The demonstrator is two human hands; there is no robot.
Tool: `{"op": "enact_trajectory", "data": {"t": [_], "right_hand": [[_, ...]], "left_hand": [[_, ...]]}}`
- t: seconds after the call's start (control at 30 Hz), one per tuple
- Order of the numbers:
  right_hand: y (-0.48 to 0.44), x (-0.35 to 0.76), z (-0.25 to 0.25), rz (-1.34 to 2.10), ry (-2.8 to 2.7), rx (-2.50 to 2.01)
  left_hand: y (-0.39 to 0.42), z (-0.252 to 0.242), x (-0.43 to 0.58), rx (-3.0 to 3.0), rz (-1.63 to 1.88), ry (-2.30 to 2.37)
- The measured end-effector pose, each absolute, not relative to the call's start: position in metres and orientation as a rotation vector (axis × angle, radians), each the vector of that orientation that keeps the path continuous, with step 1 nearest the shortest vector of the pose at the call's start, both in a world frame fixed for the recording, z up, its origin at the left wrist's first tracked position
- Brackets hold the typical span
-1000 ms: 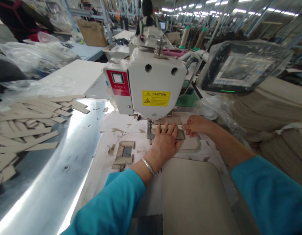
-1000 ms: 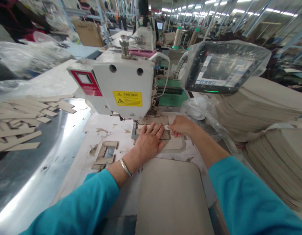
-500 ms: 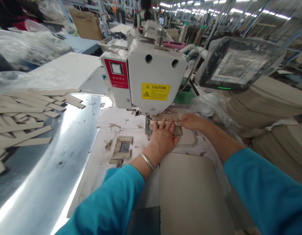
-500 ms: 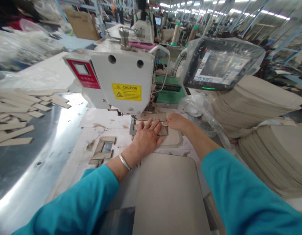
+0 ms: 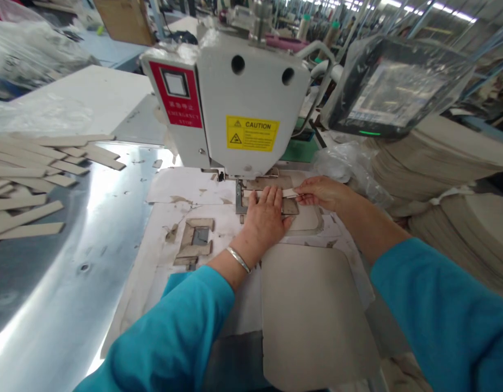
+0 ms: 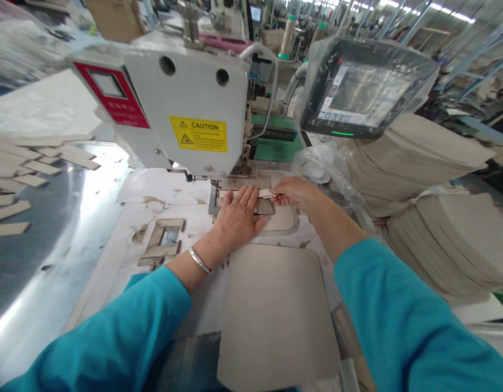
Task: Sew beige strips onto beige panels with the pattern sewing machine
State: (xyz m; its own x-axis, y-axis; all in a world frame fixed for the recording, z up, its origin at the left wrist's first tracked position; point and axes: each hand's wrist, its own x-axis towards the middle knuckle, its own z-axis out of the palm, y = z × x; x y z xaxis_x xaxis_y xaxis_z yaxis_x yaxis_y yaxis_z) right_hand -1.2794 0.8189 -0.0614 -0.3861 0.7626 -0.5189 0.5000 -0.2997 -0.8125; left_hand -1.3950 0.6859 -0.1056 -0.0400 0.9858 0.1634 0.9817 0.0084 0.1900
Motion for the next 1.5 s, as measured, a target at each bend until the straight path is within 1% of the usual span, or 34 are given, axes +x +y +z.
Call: {"op": "enact_trajectory", "data": {"t": [0.13,0.4,0.7,0.8,0.93,0.97,1.07,1.27,1.4,1.5], "right_hand": [[0.819,-1.28,-0.066,1.766,-1.599,-1.629],[0.819,-1.28,-0.067,1.734,-1.582,-1.646],[0.822,-1.282,-0.076,1.586,-1.669,-1.726],[0.825,-1.283,-0.081,1.47,-1.782,-1.752],[0.829,-1.283,-0.086,1.14,-2.131,-1.776],[0.829,-1.284,-0.086,1.101,-2.184,-1.77],[0.826,-1.284,-0.083,1.165,-2.165,-1.775],[0.819,-1.284,-0.074,1.509,-1.982,-1.807],[0.819,-1.281,-0.076,1.566,-1.907,-1.776],[0.82,-1.279,-0.078,1.574,-1.869,-1.771]], "left_hand": [[0.685,-0.101,-1.395,2.17,0.363,2.203],[0.685,-0.101,-1.395,2.16,0.336,2.208],[0.686,-0.101,-1.395,2.169,0.318,2.211],[0.686,-0.102,-1.395,2.172,0.317,2.215],[0.686,-0.103,-1.394,2.179,0.324,2.22],[0.686,-0.104,-1.395,2.179,0.33,2.225],[0.688,-0.11,-1.395,2.235,0.355,2.206],[0.698,-0.108,-1.39,2.426,0.275,2.099],[0.697,-0.098,-1.388,2.384,0.221,2.126],[0.688,-0.091,-1.396,2.247,0.181,2.27]]}}
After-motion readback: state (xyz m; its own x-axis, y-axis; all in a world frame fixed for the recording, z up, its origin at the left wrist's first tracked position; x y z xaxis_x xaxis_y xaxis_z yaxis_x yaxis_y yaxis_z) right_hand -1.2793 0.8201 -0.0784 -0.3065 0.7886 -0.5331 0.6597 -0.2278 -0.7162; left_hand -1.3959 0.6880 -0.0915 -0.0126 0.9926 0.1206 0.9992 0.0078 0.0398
